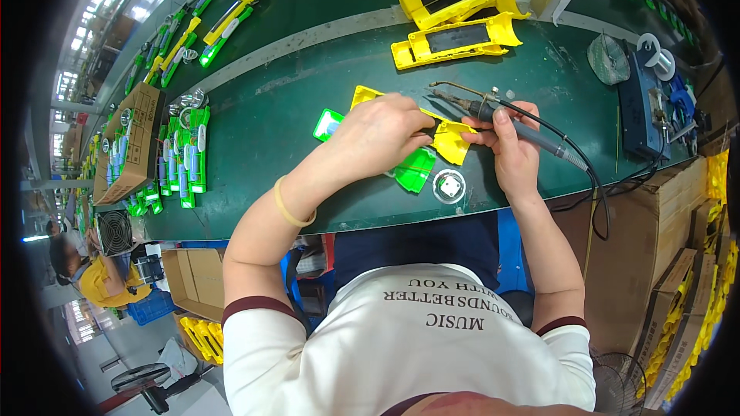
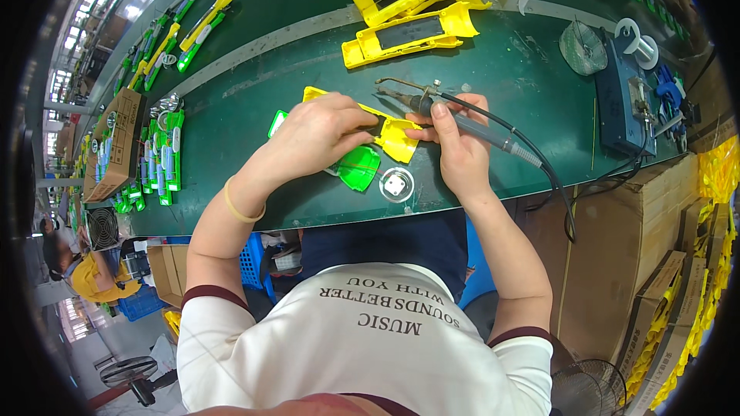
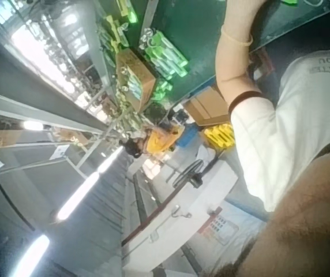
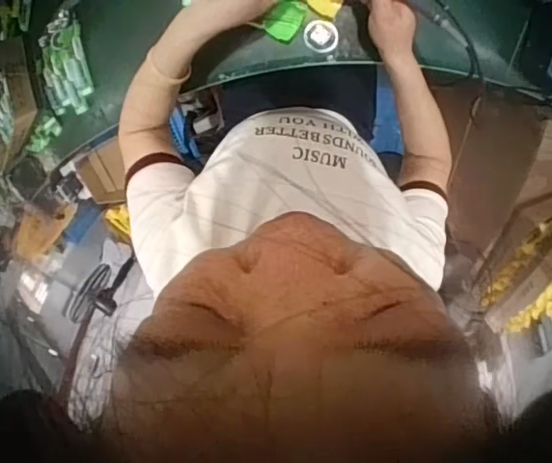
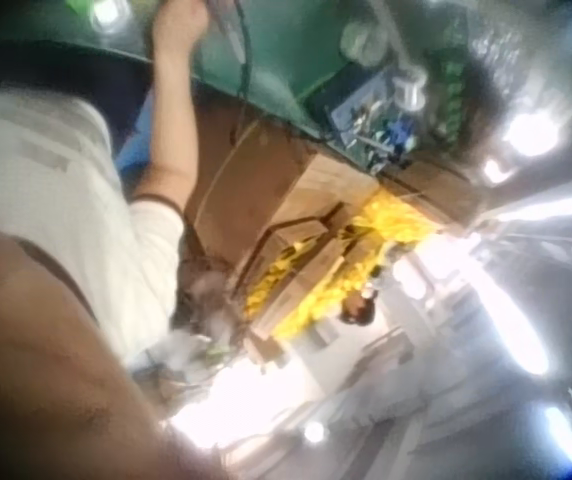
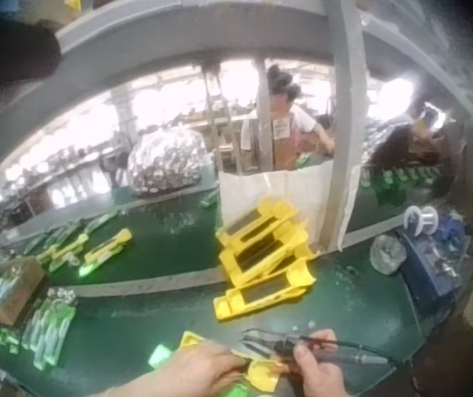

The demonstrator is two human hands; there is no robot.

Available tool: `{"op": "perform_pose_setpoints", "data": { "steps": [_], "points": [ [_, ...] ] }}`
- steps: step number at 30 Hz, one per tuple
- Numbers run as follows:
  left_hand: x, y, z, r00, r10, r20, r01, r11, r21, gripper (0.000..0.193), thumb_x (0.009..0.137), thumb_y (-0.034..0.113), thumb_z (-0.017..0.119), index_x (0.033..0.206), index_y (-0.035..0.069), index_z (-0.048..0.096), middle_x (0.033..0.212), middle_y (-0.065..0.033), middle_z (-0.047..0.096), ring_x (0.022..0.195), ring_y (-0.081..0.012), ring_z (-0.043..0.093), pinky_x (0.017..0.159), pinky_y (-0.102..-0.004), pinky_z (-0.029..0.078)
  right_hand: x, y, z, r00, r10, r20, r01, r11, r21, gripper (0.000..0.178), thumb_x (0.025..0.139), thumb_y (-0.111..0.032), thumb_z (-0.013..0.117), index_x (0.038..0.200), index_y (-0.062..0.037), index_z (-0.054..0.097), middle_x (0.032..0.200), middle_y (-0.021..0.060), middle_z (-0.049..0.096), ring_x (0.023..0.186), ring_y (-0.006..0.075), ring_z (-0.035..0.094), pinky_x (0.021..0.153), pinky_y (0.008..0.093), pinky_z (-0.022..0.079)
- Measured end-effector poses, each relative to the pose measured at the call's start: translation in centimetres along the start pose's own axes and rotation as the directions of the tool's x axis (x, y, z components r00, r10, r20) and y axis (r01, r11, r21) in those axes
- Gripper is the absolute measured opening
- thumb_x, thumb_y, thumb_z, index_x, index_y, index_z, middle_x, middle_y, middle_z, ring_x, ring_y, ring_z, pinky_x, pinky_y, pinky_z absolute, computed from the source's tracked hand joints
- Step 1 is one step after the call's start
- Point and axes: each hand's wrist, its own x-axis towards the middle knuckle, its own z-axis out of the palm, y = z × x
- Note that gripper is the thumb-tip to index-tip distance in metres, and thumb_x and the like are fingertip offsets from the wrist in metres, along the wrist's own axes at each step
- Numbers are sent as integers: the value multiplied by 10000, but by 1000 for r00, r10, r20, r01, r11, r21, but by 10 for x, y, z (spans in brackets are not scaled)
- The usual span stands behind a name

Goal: The person is assembling solar-powered flashlights by placing components into the housing and using a soldering iron to connect wires to the circuit board.

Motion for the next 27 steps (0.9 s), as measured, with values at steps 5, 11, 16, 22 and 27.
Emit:
{"op": "perform_pose_setpoints", "data": {
  "steps": [5,11,16,22,27],
  "points": [
    [-20,16,-29,906,-414,-91,290,762,-578,144,722,51,670,853,24,617,675,-33,561,572,-89,526,494,-240,416,-1,-3,-4,1000,17,-7,-17,1000,-24,213,911,-156,491,982,-33,332,937,139,506,827,237,632,648,302,562],
    [-25,9,-11,945,-53,-322,1,987,-158,253,701,64,684,936,52,589,872,-69,578,808,-192,548,664,-309,438,-3,-1,-4,1000,24,16,-24,1000,-13,221,909,-164,497,985,-34,336,938,138,510,837,237,631,655,294,556],
    [-12,-2,11,985,9,-171,-25,995,-92,153,727,67,634,879,61,609,833,-91,587,819,-265,556,695,-349,457,-3,-5,-15,998,-51,-43,45,990,-137,205,901,-154,514,973,-46,355,832,114,537,679,160,613,524,205,460],
    [-8,-8,8,998,28,-53,-35,991,-132,100,718,46,624,817,54,623,780,-86,581,777,-253,568,685,-354,468,-14,-29,-39,995,-64,76,76,983,-166,249,830,-167,605,907,-53,398,737,47,488,511,101,488,432,217,392],
    [-3,-4,4,998,58,31,-56,997,-44,107,683,28,627,789,46,631,755,-89,570,772,-258,568,682,-359,469,-17,-28,-42,981,9,196,63,933,-355,265,773,-107,654,864,-34,416,775,62,528,600,79,475,528,224,408]
  ]
}}
